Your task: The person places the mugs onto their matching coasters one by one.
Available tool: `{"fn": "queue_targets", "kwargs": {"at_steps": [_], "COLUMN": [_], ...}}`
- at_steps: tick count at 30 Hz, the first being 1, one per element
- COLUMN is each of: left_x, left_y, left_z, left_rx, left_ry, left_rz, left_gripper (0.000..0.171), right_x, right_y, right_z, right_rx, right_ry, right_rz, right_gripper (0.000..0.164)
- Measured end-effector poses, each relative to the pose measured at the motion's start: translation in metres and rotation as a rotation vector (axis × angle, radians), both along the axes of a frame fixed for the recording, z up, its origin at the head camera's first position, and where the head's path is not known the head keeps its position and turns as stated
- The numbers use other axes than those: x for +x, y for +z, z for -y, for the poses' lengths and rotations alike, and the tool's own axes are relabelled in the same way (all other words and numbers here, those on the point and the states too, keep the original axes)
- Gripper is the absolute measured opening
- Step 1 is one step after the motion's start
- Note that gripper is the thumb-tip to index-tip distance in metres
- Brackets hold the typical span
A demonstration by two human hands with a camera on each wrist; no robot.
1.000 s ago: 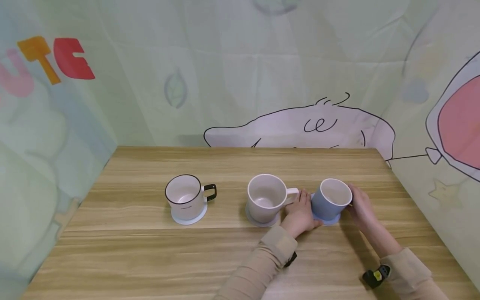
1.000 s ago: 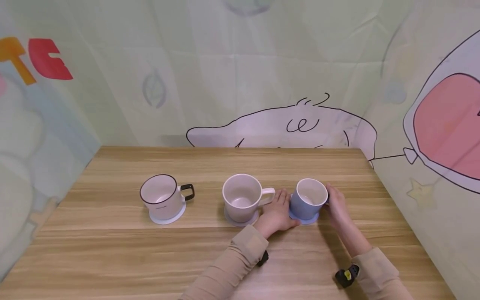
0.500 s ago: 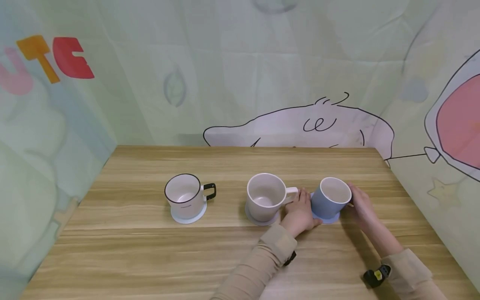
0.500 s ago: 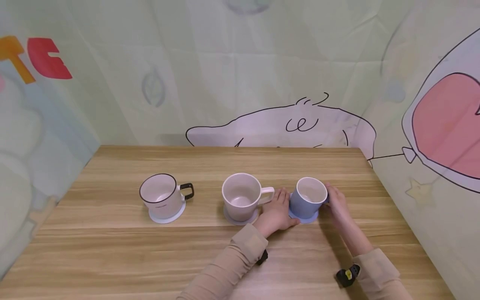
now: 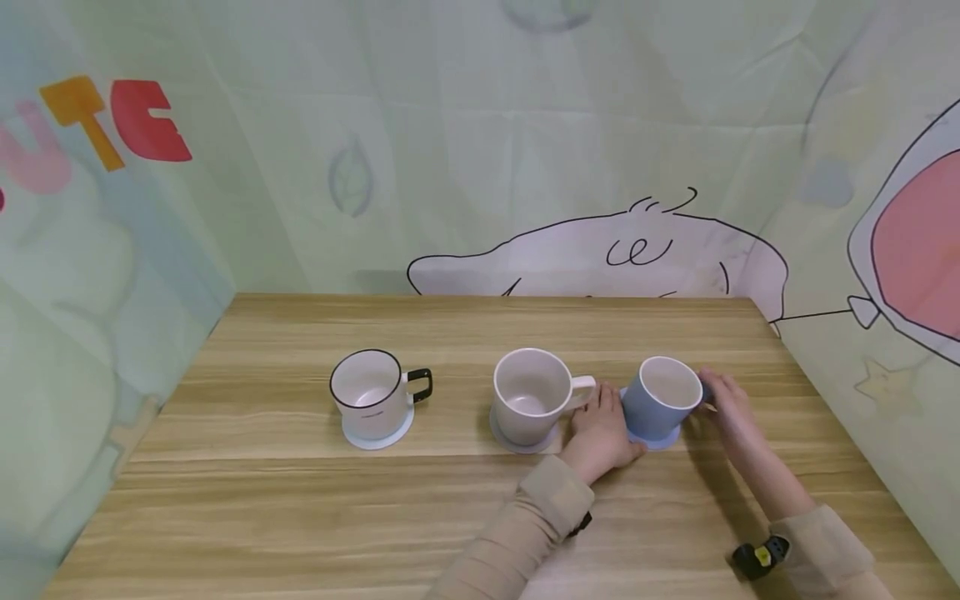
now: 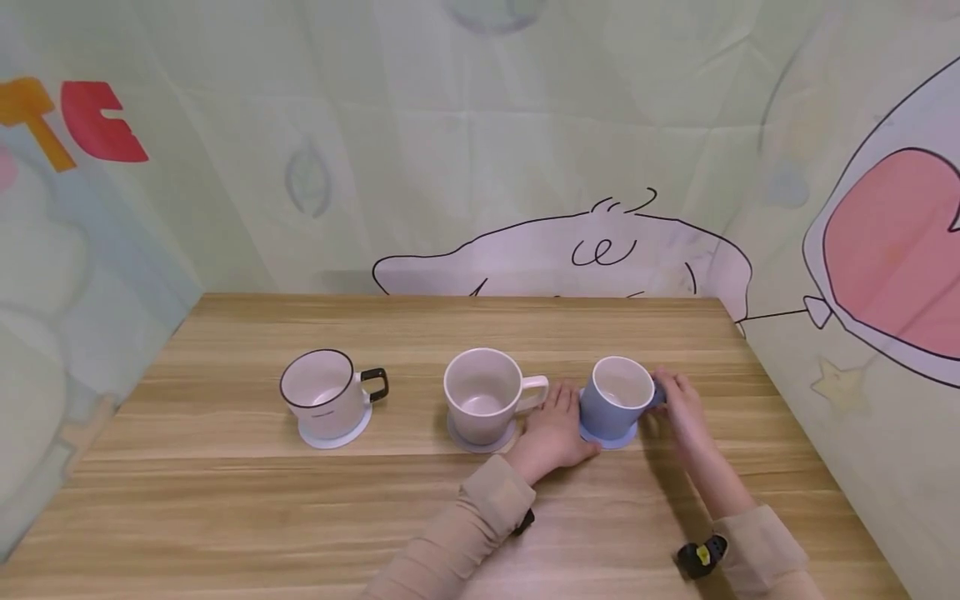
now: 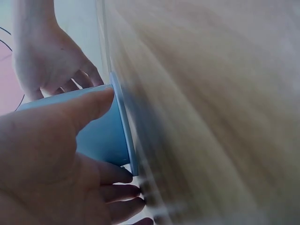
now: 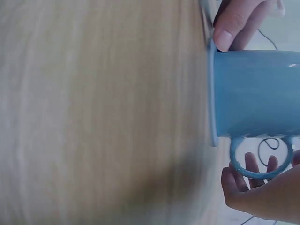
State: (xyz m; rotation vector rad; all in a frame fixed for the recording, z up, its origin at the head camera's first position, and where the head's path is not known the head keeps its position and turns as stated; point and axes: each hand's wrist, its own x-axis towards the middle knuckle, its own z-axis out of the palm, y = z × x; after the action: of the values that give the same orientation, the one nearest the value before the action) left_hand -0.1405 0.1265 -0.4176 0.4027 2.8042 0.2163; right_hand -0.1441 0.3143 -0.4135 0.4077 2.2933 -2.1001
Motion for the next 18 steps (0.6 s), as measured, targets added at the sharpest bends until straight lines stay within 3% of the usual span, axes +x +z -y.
{"fn": "queue_targets", "kwargs": {"at_steps": [3, 8, 13, 18], "left_x": [0.001, 0.003, 0.005, 0.009], "left_y": [0.001, 0.002, 0.008, 0.015], "left_z": [0.001, 0.003, 0.005, 0.007], "left_rx": [-0.005, 0.002, 0.005, -0.017], "left_ry": [0.006, 0.011, 0.012, -0.003], "left_rz": [-0.008, -0.017, -0.012, -0.026], "left_gripper": [0.093, 0.093, 0.091, 0.091], "right_x": [0.002, 0.008, 0.016, 0.023], "right_y": [0.004, 0.011, 0.016, 0.018], "right_z": [0.0, 0.002, 0.005, 0.008], "right_rx": [0.098, 0.185, 0.218, 0.184], "right_ry": [0.022, -0.018, -0.057, -0.13], "right_rz": [-0.023, -0.105, -0.167, -0.221], "right_gripper": [0.019, 0.02, 0.014, 0.011]}}
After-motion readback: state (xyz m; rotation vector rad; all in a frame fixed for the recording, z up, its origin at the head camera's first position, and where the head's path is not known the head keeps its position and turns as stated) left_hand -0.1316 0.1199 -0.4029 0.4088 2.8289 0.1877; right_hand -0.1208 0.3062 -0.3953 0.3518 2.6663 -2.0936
